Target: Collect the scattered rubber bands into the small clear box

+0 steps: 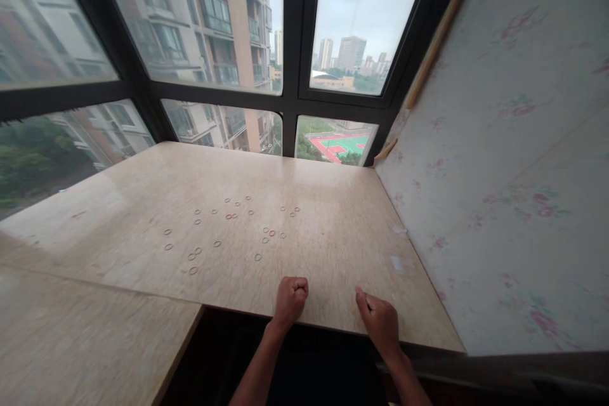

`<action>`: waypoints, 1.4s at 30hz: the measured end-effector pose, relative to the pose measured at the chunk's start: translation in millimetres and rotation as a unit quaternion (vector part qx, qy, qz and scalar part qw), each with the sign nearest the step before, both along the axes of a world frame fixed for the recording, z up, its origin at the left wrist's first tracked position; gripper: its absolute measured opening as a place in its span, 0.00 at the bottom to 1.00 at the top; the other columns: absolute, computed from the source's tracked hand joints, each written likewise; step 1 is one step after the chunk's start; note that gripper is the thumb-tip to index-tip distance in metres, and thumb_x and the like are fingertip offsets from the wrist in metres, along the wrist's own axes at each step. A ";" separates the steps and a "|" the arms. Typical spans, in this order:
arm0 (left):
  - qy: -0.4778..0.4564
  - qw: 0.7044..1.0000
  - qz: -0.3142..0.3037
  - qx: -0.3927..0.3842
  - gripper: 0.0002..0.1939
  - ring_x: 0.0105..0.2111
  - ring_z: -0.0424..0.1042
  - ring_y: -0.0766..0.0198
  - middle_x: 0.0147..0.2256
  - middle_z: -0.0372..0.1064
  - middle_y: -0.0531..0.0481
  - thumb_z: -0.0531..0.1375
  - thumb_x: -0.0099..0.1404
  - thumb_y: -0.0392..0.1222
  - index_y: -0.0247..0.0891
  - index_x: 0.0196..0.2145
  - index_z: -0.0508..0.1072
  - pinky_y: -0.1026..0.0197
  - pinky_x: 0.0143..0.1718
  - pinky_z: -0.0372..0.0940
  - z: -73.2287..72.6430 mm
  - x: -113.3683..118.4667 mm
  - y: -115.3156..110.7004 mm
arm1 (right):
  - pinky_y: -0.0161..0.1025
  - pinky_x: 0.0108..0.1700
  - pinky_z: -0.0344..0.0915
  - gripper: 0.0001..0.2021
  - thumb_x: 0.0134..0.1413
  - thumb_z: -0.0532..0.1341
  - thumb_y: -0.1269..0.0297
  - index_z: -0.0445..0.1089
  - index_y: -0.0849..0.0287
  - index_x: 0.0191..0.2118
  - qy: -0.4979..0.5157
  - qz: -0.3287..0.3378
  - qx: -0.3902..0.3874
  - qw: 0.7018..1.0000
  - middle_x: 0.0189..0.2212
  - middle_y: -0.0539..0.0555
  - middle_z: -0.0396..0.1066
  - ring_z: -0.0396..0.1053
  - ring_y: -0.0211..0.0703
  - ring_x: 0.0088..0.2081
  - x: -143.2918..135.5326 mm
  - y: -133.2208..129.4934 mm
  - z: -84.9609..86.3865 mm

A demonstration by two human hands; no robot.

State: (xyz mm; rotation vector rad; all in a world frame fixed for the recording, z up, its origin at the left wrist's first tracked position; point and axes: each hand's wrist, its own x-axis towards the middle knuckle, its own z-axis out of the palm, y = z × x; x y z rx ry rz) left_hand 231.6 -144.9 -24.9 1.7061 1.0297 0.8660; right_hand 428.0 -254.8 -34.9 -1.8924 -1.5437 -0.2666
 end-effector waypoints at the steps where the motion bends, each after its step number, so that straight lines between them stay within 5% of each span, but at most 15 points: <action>1: 0.004 1.000 0.000 0.002 0.05 0.16 0.53 0.68 0.12 0.48 0.54 0.45 0.39 0.37 0.38 0.10 0.53 0.64 0.21 0.46 -0.3 0.3 0.0 | 0.35 0.23 0.41 0.28 0.65 0.49 0.56 0.56 0.61 0.13 0.000 0.003 0.001 1.000 0.12 0.45 0.49 0.47 0.30 0.15 0.0 -0.3 0.4; 8: 0.026 0.999 -0.012 -0.041 0.09 0.18 0.61 0.66 0.12 0.60 0.53 0.45 0.39 0.35 0.38 0.10 0.63 0.65 0.23 0.54 11.7 -11.2 21.4 | 0.35 0.22 0.43 0.28 0.64 0.49 0.56 0.57 0.61 0.13 0.007 0.023 -0.004 1.000 0.12 0.45 0.50 0.47 0.30 0.16 1.1 -3.2 2.8; 14: 0.060 0.996 0.067 -0.023 0.14 0.29 0.73 0.62 0.24 0.75 0.50 0.46 0.44 0.30 0.38 0.15 0.70 0.61 0.35 0.66 31.4 -37.0 70.6 | 0.35 0.22 0.44 0.27 0.64 0.50 0.57 0.56 0.60 0.14 0.020 0.030 -0.006 0.999 0.12 0.45 0.51 0.48 0.31 0.16 1.4 -3.9 4.1; 19: 0.155 0.979 0.129 0.020 0.19 0.32 0.75 0.63 0.39 0.77 0.48 0.50 0.53 0.29 0.37 0.35 0.78 0.59 0.40 0.68 36.5 -41.5 104.8 | 0.34 0.22 0.44 0.26 0.64 0.50 0.58 0.55 0.60 0.14 0.028 0.042 -0.005 0.999 0.12 0.45 0.49 0.48 0.30 0.15 2.1 -2.4 4.6; 24: 0.222 0.969 0.093 0.049 0.26 0.37 0.75 0.61 0.42 0.76 0.45 0.56 0.57 0.31 0.35 0.54 0.68 0.60 0.41 0.67 40.6 -35.0 117.6 | 0.34 0.22 0.43 0.26 0.64 0.50 0.60 0.55 0.60 0.14 0.045 0.053 -0.005 0.998 0.12 0.45 0.50 0.48 0.30 0.16 2.9 -2.6 5.0; 42: 0.402 0.898 0.000 0.176 0.16 0.40 0.72 0.57 0.38 0.75 0.45 0.55 0.63 0.36 0.37 0.49 0.71 0.59 0.42 0.63 33.6 -29.1 134.2 | 0.35 0.22 0.44 0.25 0.64 0.51 0.62 0.55 0.59 0.15 0.073 0.066 -0.008 0.995 0.13 0.44 0.50 0.48 0.30 0.16 4.3 -4.1 7.2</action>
